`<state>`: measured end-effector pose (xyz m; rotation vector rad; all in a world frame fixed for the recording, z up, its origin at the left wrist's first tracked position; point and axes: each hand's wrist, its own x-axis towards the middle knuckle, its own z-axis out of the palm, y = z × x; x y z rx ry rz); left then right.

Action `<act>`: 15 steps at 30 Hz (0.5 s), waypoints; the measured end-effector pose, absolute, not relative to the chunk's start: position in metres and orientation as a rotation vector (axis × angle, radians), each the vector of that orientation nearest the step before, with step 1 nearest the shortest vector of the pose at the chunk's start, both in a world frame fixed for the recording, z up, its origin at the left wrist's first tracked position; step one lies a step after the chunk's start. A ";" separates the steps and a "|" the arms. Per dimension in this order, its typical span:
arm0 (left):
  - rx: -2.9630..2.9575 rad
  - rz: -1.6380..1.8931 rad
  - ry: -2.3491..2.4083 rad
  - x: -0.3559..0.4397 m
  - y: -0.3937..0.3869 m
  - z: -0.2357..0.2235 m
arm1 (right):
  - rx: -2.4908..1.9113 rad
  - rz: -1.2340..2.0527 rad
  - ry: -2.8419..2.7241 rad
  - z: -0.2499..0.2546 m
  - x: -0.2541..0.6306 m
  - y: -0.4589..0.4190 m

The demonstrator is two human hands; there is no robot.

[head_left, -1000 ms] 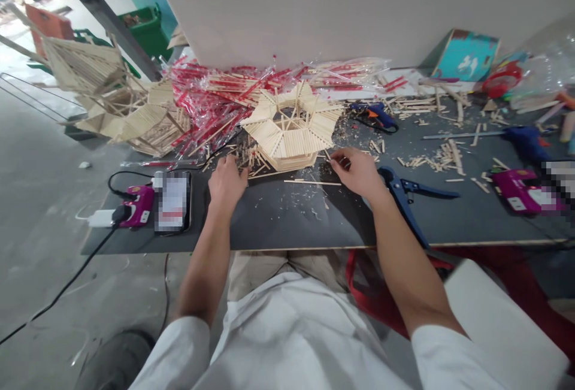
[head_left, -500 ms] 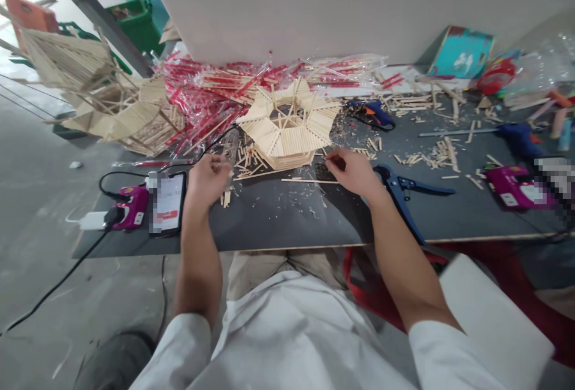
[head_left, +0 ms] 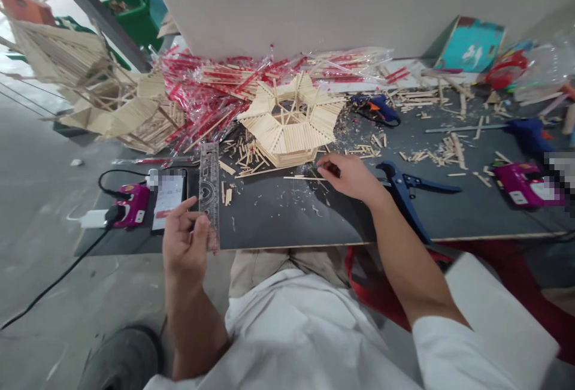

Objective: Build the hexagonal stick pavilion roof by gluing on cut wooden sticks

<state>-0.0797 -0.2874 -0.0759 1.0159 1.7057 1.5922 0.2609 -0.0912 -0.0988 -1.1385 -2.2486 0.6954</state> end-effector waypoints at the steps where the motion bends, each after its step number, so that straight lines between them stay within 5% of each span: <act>1: 0.989 1.654 1.705 -0.070 -0.289 -0.076 | -1.102 0.746 -2.251 -0.097 0.258 -0.095; 8: 1.010 1.671 1.478 0.010 -0.283 -0.077 | -0.559 1.412 -2.153 -0.092 0.221 -0.129; 15: 1.086 1.484 1.418 0.052 -0.262 -0.114 | -0.593 1.488 -1.787 -0.102 0.204 -0.140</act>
